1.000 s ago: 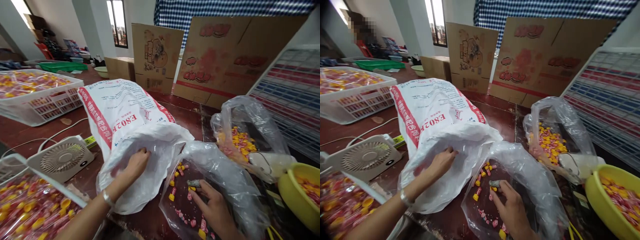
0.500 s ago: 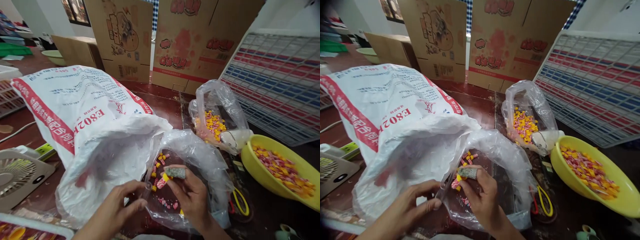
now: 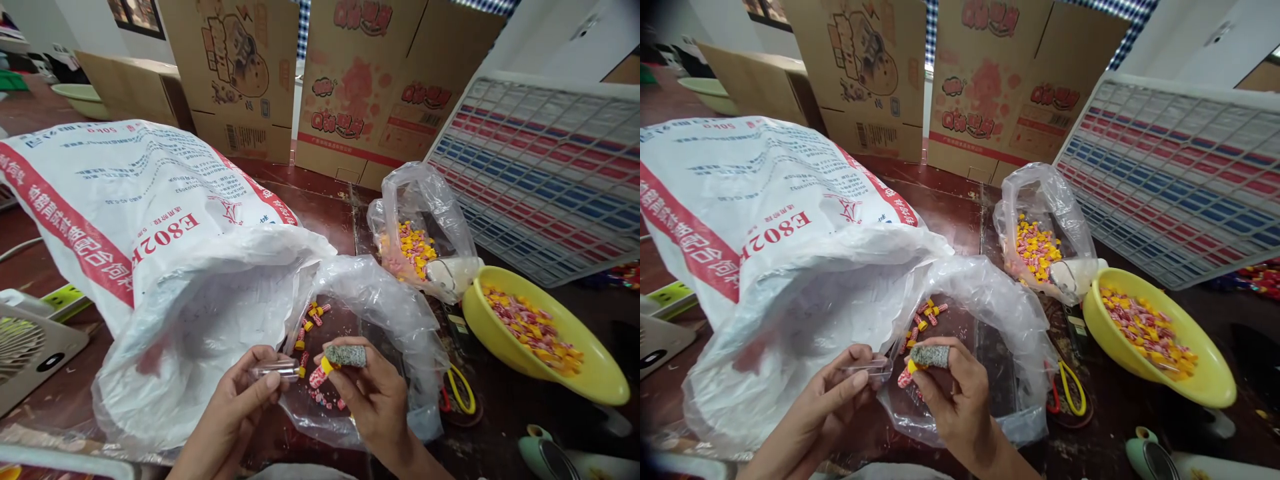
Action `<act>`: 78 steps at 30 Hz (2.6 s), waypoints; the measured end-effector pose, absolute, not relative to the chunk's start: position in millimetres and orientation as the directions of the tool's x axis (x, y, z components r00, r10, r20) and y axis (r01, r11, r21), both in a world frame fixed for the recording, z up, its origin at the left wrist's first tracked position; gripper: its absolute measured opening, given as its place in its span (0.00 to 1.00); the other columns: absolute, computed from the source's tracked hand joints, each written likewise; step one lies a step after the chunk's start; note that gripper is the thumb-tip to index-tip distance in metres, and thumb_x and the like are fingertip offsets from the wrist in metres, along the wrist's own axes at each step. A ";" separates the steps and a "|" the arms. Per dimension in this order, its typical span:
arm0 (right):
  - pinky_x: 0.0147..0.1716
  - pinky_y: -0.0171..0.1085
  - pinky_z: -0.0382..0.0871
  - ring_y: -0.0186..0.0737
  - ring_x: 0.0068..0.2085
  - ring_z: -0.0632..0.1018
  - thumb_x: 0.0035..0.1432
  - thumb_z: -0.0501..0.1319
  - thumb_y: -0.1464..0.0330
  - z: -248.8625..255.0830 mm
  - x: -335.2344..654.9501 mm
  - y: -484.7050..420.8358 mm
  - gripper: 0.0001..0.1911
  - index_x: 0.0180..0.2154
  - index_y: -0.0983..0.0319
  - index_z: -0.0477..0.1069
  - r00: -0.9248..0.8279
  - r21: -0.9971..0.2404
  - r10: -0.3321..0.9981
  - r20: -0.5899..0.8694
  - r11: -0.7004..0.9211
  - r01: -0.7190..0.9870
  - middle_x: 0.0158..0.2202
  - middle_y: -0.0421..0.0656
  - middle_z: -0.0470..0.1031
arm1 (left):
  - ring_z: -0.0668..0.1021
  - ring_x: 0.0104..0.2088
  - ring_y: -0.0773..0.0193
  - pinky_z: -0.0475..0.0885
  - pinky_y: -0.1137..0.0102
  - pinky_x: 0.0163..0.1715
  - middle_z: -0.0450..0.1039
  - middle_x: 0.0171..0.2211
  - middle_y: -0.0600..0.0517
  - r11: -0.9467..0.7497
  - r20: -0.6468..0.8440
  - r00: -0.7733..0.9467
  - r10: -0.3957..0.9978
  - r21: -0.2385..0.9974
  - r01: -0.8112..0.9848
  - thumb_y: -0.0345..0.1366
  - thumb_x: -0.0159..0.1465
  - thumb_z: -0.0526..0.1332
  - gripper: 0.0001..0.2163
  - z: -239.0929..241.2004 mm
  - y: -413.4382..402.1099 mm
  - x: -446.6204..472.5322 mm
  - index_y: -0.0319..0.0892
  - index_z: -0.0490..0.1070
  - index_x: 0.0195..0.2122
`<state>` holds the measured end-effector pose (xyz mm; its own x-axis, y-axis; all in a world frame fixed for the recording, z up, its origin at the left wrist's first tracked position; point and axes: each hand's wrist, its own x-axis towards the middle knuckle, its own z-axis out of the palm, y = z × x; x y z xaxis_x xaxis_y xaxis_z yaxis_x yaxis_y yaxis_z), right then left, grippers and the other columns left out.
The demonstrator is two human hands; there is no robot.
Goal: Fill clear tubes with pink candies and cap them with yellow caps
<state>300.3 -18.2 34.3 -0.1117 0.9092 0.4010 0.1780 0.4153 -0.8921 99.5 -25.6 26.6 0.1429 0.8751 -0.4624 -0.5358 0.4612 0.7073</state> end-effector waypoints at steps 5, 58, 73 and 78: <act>0.44 0.37 0.80 0.42 0.45 0.83 0.66 0.62 0.73 30.9 293.2 -15.8 0.11 0.49 0.57 0.74 -0.120 -0.869 0.893 0.434 0.450 0.204 0.47 0.46 0.79 | 0.78 0.34 0.64 0.72 0.72 0.36 0.78 0.35 0.51 0.527 -0.386 0.364 0.847 0.691 -0.494 0.37 0.48 0.79 0.19 25.3 -34.4 111.3 0.43 0.78 0.40; 0.34 0.30 0.73 0.35 0.36 0.78 0.63 0.62 0.73 54.1 301.3 -2.3 0.04 0.37 0.61 0.76 -0.391 -0.886 0.853 0.346 0.435 0.164 0.38 0.42 0.76 | 0.61 0.21 0.75 0.57 0.79 0.18 0.74 0.30 0.52 0.407 -0.374 0.161 0.913 0.826 -0.390 0.48 0.54 0.74 0.20 20.1 -15.1 61.0 0.42 0.79 0.43; 0.27 0.30 0.65 0.33 0.29 0.68 0.58 0.69 0.60 12.9 285.1 -4.1 0.19 0.27 0.59 0.61 -0.234 -0.921 0.969 0.086 0.167 0.353 0.26 0.35 0.66 | 0.60 0.21 0.76 0.60 0.83 0.17 0.68 0.25 0.57 0.426 -0.454 0.084 0.887 0.735 -0.528 0.46 0.52 0.76 0.20 22.9 -28.7 100.7 0.40 0.80 0.42; 0.27 0.30 0.61 0.32 0.29 0.66 0.58 0.69 0.58 11.9 278.7 -7.0 0.20 0.27 0.60 0.61 -0.199 -0.957 0.980 -0.021 0.038 0.289 0.26 0.34 0.64 | 0.62 0.21 0.77 0.60 0.81 0.19 0.75 0.31 0.54 0.413 -0.485 0.039 0.874 0.698 -0.585 0.44 0.51 0.77 0.18 20.6 -33.4 112.3 0.43 0.80 0.40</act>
